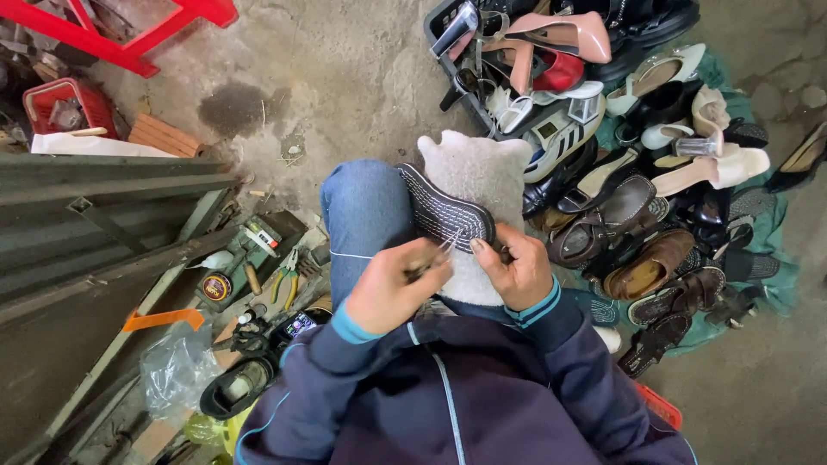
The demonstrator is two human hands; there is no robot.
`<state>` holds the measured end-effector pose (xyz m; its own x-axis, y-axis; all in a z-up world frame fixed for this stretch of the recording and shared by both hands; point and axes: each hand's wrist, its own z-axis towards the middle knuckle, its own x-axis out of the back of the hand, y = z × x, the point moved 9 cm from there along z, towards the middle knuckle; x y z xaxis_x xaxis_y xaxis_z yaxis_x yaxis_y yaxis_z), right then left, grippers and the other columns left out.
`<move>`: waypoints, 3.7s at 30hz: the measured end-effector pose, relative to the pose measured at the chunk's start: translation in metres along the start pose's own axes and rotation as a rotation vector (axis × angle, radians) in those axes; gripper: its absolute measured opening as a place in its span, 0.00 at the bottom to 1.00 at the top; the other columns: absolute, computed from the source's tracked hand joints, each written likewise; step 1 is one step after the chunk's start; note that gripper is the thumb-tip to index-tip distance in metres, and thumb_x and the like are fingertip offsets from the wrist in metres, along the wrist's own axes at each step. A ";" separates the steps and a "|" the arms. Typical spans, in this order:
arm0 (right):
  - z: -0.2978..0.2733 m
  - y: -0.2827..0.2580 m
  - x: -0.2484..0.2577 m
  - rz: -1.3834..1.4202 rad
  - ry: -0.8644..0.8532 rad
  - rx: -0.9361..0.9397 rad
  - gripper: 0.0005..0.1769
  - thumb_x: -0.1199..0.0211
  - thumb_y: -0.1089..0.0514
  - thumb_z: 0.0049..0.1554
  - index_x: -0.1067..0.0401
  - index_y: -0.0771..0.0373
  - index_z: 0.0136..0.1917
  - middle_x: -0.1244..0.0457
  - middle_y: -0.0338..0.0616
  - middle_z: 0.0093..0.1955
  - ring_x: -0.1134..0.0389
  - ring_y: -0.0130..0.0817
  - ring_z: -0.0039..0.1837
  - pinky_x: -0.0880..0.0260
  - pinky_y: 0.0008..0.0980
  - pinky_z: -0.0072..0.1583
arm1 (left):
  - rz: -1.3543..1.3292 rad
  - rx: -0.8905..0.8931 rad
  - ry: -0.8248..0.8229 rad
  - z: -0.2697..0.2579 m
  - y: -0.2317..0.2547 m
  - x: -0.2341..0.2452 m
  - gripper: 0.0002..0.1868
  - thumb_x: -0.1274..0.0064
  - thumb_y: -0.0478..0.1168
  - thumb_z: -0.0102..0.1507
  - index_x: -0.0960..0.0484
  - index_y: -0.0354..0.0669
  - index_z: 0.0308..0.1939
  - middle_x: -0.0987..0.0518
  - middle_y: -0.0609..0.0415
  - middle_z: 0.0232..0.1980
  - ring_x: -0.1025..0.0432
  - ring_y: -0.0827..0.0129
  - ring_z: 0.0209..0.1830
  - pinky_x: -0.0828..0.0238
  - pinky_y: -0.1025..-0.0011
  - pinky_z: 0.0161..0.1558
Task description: Hand-sewing a rubber sole onto a shoe using a needle and thread.
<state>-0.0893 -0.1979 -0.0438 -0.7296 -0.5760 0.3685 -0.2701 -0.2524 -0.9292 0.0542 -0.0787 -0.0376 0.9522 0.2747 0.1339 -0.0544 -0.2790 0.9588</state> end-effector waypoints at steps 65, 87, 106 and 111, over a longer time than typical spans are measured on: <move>-0.015 -0.011 -0.014 -0.277 -0.026 0.271 0.21 0.32 0.47 0.61 0.32 0.62 0.35 0.46 0.41 0.26 0.39 0.43 0.31 0.35 0.36 0.34 | 0.191 -0.115 0.168 0.001 0.001 -0.002 0.19 0.46 0.27 0.60 0.16 0.36 0.55 0.13 0.43 0.41 0.18 0.45 0.45 0.19 0.53 0.45; -0.004 0.037 0.024 -0.006 -0.074 -0.060 0.20 0.47 0.53 0.71 0.33 0.65 0.39 0.32 0.53 0.31 0.32 0.39 0.32 0.30 0.37 0.37 | 0.521 -0.257 0.090 -0.011 0.039 -0.005 0.17 0.54 0.42 0.72 0.19 0.52 0.64 0.19 0.54 0.43 0.20 0.53 0.35 0.22 0.62 0.36; 0.000 0.009 0.023 -0.070 -0.065 -0.031 0.21 0.49 0.52 0.71 0.29 0.67 0.42 0.31 0.53 0.34 0.30 0.51 0.36 0.29 0.44 0.40 | 0.752 -0.291 0.059 0.004 0.051 -0.011 0.21 0.62 0.42 0.71 0.19 0.62 0.65 0.26 0.59 0.36 0.24 0.59 0.26 0.25 0.64 0.31; 0.000 -0.015 0.015 -0.353 -0.059 0.096 0.15 0.31 0.49 0.61 0.28 0.62 0.47 0.33 0.51 0.35 0.29 0.52 0.41 0.29 0.45 0.42 | 0.858 -0.324 -0.057 0.009 0.066 0.006 0.20 0.58 0.41 0.68 0.17 0.62 0.60 0.29 0.57 0.31 0.25 0.53 0.23 0.25 0.60 0.29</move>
<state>-0.0964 -0.2030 -0.0246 -0.5636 -0.4837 0.6696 -0.4364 -0.5139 -0.7386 0.0592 -0.1033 0.0244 0.5593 0.0444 0.8278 -0.8228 -0.0919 0.5608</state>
